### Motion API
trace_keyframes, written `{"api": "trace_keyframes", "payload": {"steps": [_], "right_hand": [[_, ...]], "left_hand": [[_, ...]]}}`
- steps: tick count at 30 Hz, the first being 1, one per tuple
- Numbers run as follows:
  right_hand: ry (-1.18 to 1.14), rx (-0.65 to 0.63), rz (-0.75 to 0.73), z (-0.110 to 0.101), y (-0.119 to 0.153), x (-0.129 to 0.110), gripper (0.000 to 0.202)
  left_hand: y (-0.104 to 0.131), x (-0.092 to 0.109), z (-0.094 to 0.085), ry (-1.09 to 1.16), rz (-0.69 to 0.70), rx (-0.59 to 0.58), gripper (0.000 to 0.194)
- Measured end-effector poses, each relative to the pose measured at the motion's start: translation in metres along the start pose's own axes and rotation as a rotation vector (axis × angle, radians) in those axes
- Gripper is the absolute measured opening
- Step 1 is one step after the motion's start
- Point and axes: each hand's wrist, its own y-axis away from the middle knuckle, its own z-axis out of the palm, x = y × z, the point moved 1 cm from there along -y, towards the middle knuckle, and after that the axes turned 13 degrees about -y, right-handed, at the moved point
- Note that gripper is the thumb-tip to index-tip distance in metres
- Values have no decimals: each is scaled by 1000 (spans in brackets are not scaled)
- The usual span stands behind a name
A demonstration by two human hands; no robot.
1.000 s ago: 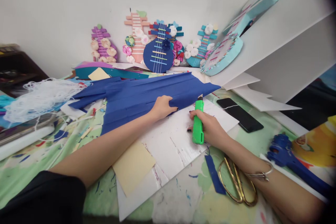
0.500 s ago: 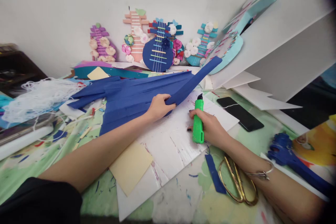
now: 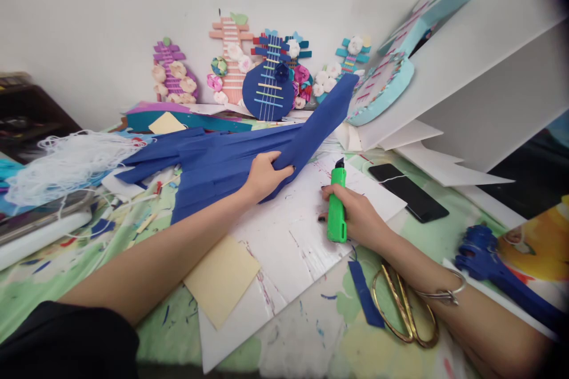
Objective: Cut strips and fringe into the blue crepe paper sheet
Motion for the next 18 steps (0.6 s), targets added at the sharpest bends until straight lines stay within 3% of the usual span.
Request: {"api": "trace_keyframes", "payload": {"steps": [18], "right_hand": [[-5,1,-8,0,0,2,26]], "left_hand": [[-11,2,-13,32,-25,113,18]]}}
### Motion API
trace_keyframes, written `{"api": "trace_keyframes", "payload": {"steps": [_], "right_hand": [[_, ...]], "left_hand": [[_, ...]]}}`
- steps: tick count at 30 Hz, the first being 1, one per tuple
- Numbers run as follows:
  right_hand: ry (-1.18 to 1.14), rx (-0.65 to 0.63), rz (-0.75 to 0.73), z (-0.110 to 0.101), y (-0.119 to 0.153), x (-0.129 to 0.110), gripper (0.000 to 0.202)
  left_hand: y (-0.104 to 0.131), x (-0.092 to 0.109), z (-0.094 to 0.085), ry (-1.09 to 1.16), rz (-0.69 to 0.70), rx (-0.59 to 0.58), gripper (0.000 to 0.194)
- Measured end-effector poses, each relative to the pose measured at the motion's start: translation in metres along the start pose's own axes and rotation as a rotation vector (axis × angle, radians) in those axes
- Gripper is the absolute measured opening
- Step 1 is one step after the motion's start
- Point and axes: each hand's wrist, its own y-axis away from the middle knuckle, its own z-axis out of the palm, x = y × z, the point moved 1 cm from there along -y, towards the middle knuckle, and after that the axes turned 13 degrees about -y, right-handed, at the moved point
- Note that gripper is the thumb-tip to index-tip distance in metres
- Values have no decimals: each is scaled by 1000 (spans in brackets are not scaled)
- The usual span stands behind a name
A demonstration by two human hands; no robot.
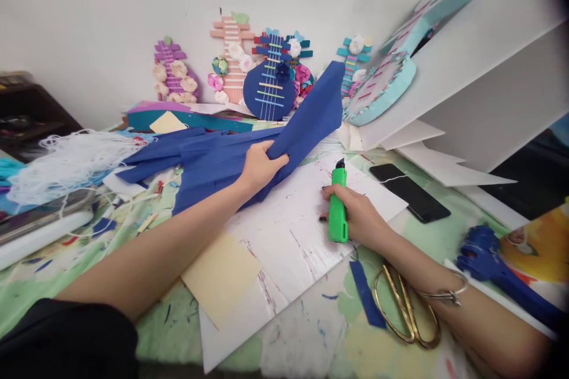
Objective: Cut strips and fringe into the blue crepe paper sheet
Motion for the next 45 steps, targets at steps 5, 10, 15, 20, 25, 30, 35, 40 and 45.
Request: {"api": "trace_keyframes", "payload": {"steps": [5,10,15,20,25,30,35,40,45], "right_hand": [[8,9,-2,0,0,-1,26],[-45,85,-20,-2,1,-1,23],[27,352,135,-18,5,3,19],[367,272,361,-41,6,13,31],[397,102,483,-59,7,18,34],[446,75,569,-80,14,14,31],[488,18,653,-96,20,15,34],[456,-49,630,-109,29,15,47],[580,-18,586,-101,52,-10,28]], "left_hand": [[-5,4,-2,-79,30,-56,25],[-7,6,-5,-200,122,-317,48],[2,6,-19,-261,159,-540,75],[14,8,-34,-227,212,-594,83],[32,5,-33,-209,234,-532,74],[66,-3,-21,-213,331,-555,83],[86,-4,-23,-266,483,-641,78],[88,-9,-41,-319,581,-648,65],[94,-19,-51,-333,567,-582,62]]}}
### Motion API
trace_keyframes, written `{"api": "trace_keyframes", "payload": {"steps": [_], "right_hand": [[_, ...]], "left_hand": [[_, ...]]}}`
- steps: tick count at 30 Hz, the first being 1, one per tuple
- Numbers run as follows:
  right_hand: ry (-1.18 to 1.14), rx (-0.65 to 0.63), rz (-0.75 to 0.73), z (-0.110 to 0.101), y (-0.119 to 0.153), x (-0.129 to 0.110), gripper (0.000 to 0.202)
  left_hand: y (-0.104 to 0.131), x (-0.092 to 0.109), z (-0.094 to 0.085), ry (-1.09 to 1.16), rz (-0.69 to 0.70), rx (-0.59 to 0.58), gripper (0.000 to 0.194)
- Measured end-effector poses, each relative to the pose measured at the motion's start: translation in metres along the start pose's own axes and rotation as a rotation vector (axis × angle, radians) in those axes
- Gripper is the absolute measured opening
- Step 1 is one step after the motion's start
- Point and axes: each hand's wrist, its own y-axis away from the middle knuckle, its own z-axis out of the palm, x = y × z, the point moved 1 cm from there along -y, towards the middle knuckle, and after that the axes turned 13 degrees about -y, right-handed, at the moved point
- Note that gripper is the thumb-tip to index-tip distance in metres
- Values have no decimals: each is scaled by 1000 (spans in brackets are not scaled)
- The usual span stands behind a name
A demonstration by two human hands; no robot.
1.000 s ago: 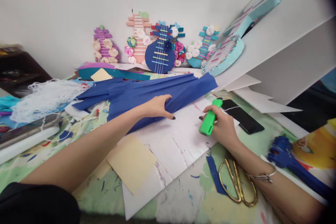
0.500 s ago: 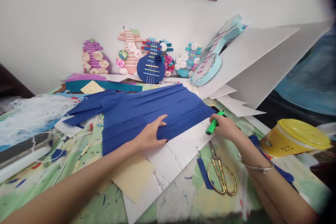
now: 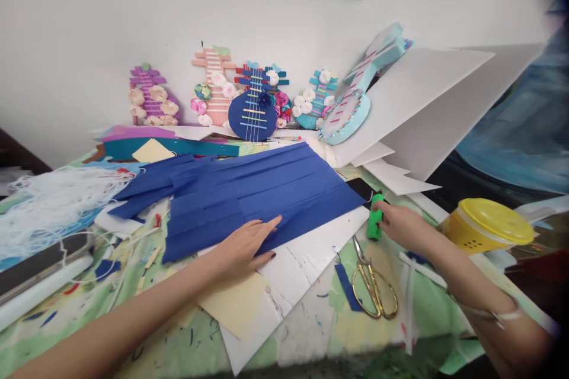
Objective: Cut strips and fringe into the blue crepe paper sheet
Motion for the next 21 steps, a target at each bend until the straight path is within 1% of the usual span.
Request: {"api": "trace_keyframes", "payload": {"steps": [1,2,4,5,6,8,10,12,14,16,18,21], "right_hand": [[25,31,1,2,12,-5,16],[25,29,-1,6,25,-11,8],[-32,-57,22,16,52,-24,7],[-66,-133,27,22,64,-31,6],[-62,-172,61,27,74,-36,5],[-90,-221,77,36,89,-44,11],[-122,-247,134,41,96,-47,11],[-187,-262,192,42,100,-46,11],[-270,-259,235,42,101,-45,18],[-311,-230,277,41,102,-44,29],[-287,-192,319,41,103,-43,40],[-264,-178,334,42,105,-42,56]], "left_hand": [[1,0,1,2,-23,22,62],[1,-1,2,6,-48,48,61],[-2,-1,5,16,-98,109,54],[-4,0,5,19,-116,144,49],[-7,0,6,22,-126,178,42],[-12,3,6,25,-115,238,28],[-14,8,5,18,-59,281,23],[-12,16,6,0,45,306,23],[-6,25,6,-34,173,312,25],[1,36,7,-87,281,309,28],[8,47,6,-150,337,309,30],[20,60,6,-233,349,313,29]]}}
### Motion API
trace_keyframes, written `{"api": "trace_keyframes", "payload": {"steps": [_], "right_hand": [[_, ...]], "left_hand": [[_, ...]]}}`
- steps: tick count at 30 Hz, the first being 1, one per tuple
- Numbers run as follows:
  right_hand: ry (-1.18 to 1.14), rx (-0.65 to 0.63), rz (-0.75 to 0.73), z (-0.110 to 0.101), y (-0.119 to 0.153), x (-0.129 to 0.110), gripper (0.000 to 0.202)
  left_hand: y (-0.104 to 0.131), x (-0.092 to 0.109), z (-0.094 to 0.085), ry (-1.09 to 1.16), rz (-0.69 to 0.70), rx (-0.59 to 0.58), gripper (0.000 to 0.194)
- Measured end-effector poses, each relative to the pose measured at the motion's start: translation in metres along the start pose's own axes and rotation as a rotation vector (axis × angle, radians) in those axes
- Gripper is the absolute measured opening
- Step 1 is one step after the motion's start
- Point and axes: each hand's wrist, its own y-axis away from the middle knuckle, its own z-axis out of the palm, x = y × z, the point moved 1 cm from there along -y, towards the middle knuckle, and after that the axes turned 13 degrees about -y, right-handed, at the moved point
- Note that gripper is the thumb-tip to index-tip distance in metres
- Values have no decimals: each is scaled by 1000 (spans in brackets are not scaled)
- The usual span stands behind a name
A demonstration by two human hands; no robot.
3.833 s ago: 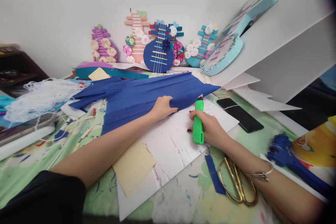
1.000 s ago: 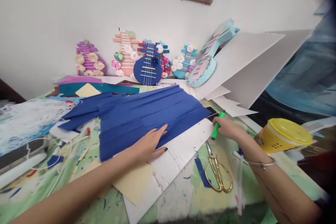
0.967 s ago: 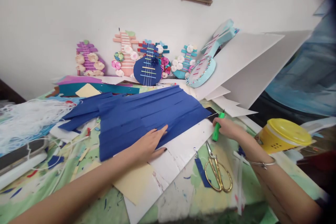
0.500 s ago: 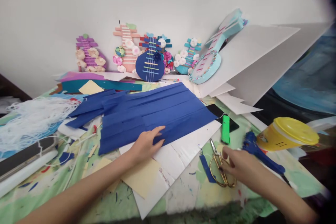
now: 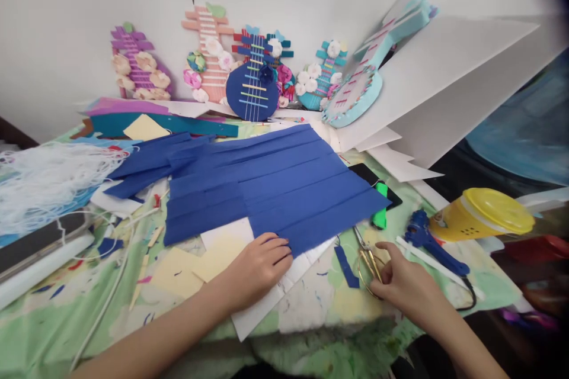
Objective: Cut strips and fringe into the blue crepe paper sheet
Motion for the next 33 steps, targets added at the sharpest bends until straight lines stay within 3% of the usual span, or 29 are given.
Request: {"api": "trace_keyframes", "payload": {"steps": [3,7,10,14,18,22,26,33], "right_hand": [[-116,-32,-12,-3,2,9,63],[-495,-158,-4,-11,13,20,66],[-767,-254,43,-9,28,14,63],[-982,-342,150,13,48,-10,57],[-1165,-513,124,41,57,-34,64],[-1213,-603,69,50,55,-49,54],[-1166,-643,153,50,50,-60,45],[-1131,-652,221,52,48,-66,48]], "left_hand": [[4,10,-3,-69,-35,-16,26],[4,13,-2,-151,-63,-35,26],[-1,11,0,-194,-18,-47,26],[-10,7,2,-227,45,-38,24],[-15,2,5,-220,116,34,22],[-12,-1,8,-163,188,148,12],[-12,-2,6,-88,184,214,8],[-13,-5,4,-10,132,270,11]]}}
